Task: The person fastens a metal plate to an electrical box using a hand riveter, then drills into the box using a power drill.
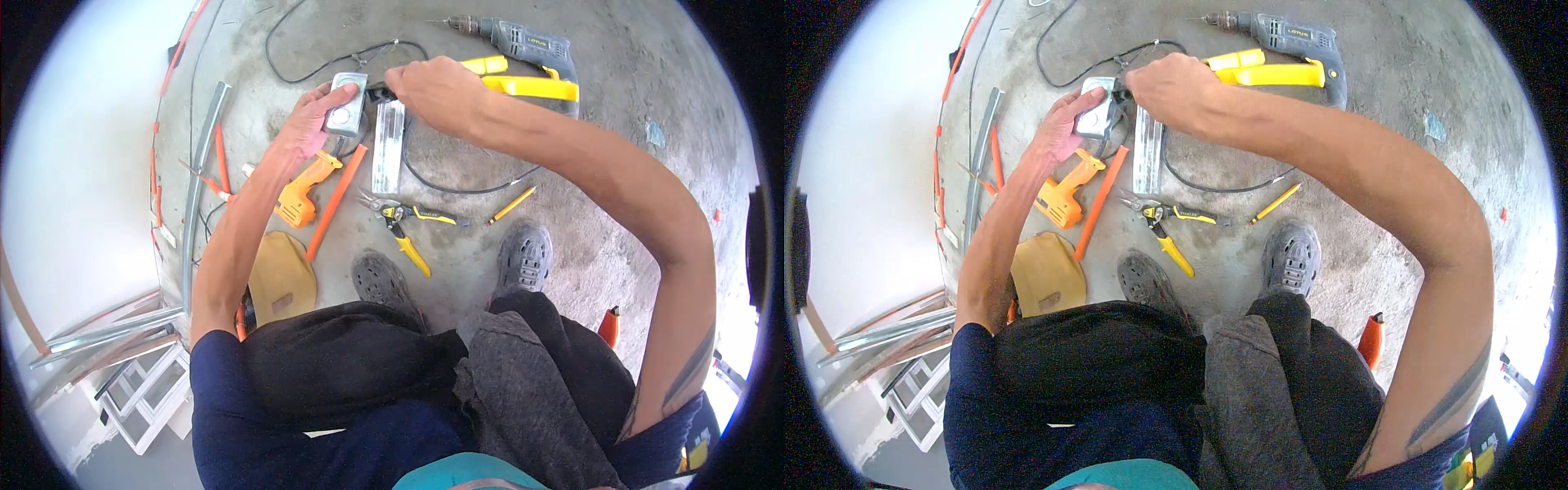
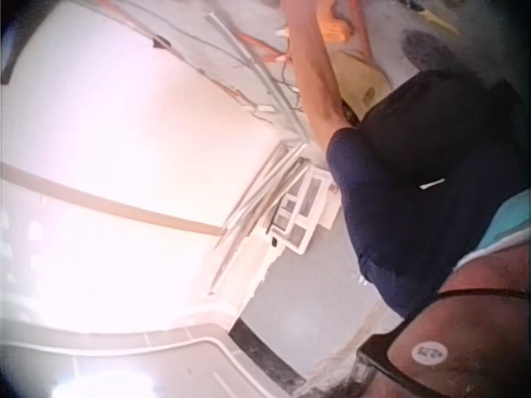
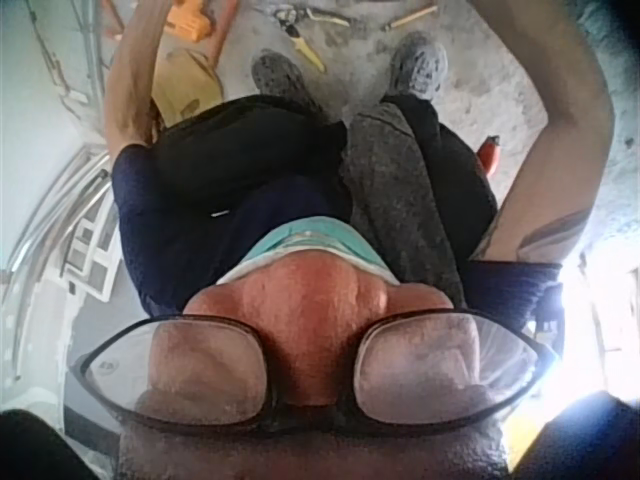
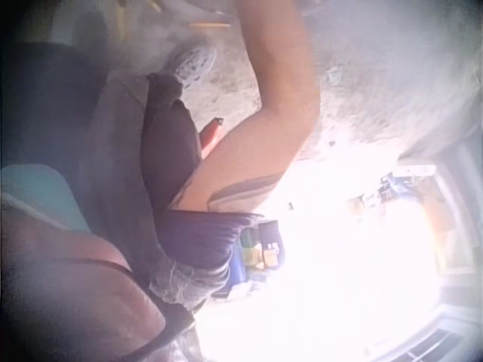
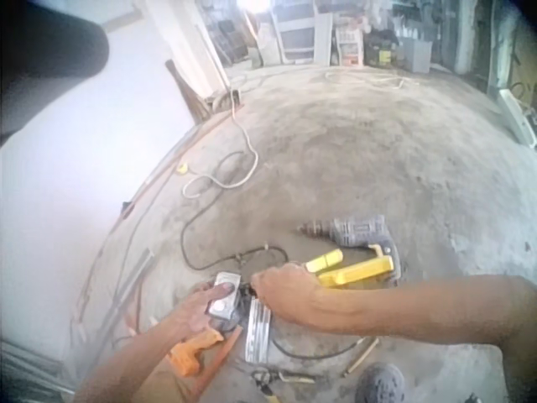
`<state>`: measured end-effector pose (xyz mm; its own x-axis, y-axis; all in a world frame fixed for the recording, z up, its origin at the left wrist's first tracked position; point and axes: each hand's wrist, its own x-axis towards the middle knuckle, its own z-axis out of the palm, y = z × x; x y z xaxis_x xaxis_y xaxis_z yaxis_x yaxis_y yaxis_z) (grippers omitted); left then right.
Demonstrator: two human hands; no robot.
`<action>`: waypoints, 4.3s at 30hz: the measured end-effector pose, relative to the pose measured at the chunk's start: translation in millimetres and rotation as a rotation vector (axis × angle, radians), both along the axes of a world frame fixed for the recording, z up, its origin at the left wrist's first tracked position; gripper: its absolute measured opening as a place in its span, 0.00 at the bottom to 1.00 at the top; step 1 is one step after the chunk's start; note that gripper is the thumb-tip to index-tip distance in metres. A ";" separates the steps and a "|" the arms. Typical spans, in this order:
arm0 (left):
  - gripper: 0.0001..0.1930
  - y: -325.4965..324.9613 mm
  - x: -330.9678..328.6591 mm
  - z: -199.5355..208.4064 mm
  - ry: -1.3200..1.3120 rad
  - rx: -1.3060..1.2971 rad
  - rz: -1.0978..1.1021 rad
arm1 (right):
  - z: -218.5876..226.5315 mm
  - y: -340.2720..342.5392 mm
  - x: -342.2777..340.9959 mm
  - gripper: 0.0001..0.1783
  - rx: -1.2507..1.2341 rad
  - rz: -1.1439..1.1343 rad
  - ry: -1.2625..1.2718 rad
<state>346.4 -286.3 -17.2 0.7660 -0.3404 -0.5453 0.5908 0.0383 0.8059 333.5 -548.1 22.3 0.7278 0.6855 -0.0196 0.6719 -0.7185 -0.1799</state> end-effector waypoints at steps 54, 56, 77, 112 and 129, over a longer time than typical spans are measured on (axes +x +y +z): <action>0.39 -13.3 -4.2 79.5 -0.422 -0.098 -0.052 | 36.7 3.6 -62.3 0.35 0.038 -0.266 -0.535; 0.38 -15.9 -2.2 78.4 -0.390 -0.126 -0.054 | 34.8 3.3 -61.9 0.34 0.042 -0.290 -0.544; 0.34 -27.6 3.2 49.3 -0.088 -0.113 -0.100 | 3.0 -6.3 -61.1 0.28 -0.076 -0.185 -0.599; 0.28 -40.3 16.6 46.8 0.242 0.085 -0.194 | 12.9 -44.5 -22.9 0.21 0.119 -0.167 0.358; 0.31 -31.7 21.0 76.2 -0.123 -0.107 -0.136 | 58.1 -46.2 3.2 0.24 0.318 -0.216 0.641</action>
<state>367.4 -318.1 59.0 0.7676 -0.4964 -0.4055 0.4934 0.0538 0.8681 336.7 -594.2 80.4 0.7595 0.5721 -0.3097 0.2153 -0.6703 -0.7102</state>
